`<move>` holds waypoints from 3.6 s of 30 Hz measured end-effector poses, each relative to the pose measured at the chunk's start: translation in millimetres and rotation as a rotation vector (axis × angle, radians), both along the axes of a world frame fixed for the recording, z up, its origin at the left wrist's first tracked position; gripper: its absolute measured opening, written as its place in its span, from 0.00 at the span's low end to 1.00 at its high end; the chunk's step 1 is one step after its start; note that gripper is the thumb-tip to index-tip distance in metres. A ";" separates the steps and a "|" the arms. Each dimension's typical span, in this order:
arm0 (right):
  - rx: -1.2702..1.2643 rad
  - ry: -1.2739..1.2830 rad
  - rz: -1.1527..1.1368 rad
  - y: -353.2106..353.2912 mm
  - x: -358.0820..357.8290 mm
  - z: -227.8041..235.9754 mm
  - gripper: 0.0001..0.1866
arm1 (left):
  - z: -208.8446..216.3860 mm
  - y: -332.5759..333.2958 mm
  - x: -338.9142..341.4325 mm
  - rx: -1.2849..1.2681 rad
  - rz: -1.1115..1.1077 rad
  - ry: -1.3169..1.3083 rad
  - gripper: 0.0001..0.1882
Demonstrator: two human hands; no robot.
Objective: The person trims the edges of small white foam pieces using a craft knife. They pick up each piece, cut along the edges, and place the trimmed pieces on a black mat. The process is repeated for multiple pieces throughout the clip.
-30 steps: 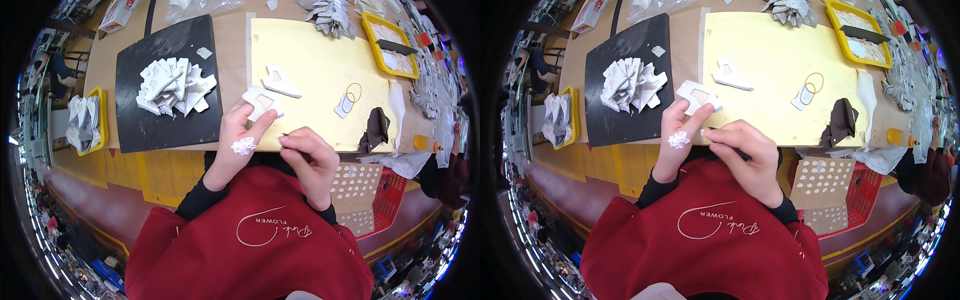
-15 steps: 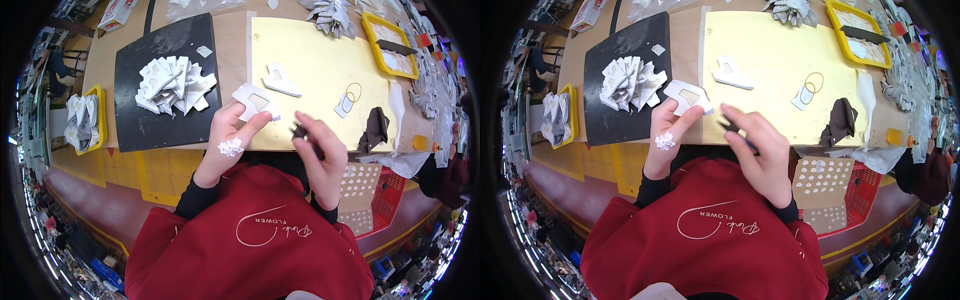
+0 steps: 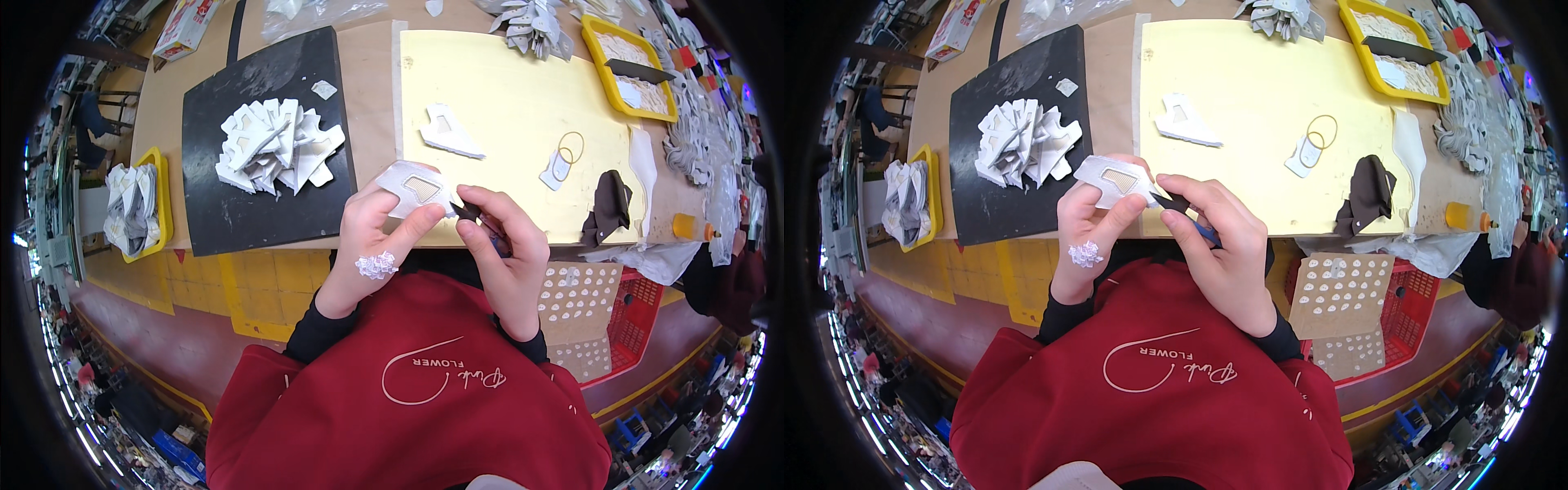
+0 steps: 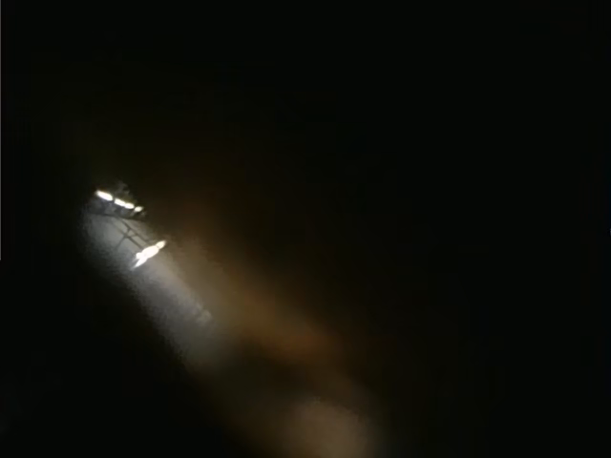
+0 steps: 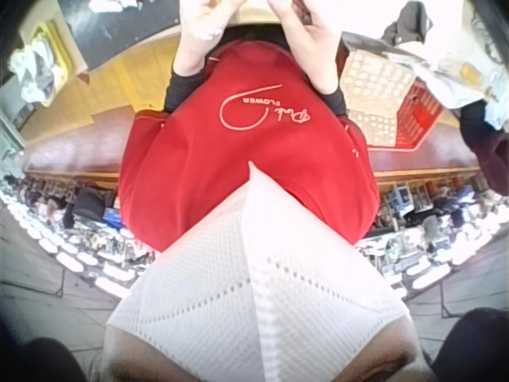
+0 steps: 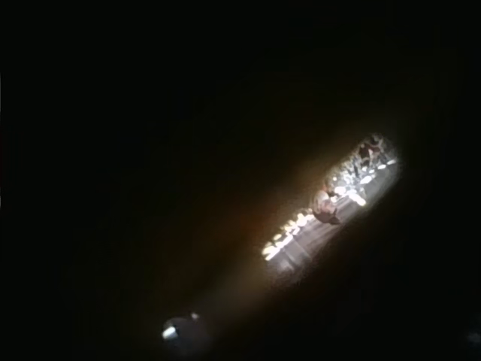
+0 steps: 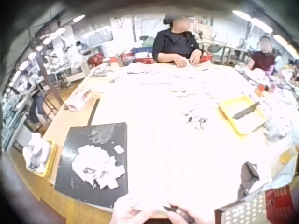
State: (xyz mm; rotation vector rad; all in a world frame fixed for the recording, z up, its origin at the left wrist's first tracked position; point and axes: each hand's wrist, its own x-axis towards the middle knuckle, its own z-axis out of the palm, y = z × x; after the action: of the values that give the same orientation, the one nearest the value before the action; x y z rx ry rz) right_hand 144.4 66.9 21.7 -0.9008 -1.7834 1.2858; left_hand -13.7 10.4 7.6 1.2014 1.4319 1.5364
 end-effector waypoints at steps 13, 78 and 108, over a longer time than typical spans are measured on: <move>0.104 -0.001 0.033 1.6 1.7 6.1 0.15 | 7.3 0.1 0.6 0.029 -0.008 0.146 0.08; 0.371 -0.501 -0.228 59.0 -29.9 -46.6 0.18 | 2.2 -40.9 -135.9 -0.425 0.768 0.397 0.21; 0.127 -0.196 -0.266 34.8 2.5 -55.0 0.15 | -32.6 17.1 14.4 -0.131 0.225 -0.109 0.09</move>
State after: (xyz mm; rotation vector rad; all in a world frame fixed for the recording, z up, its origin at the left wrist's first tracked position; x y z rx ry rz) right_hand 146.8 101.6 -33.3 -1.1796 -1.7978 0.9326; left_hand 0.7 27.5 -25.0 0.8905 1.6101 1.6029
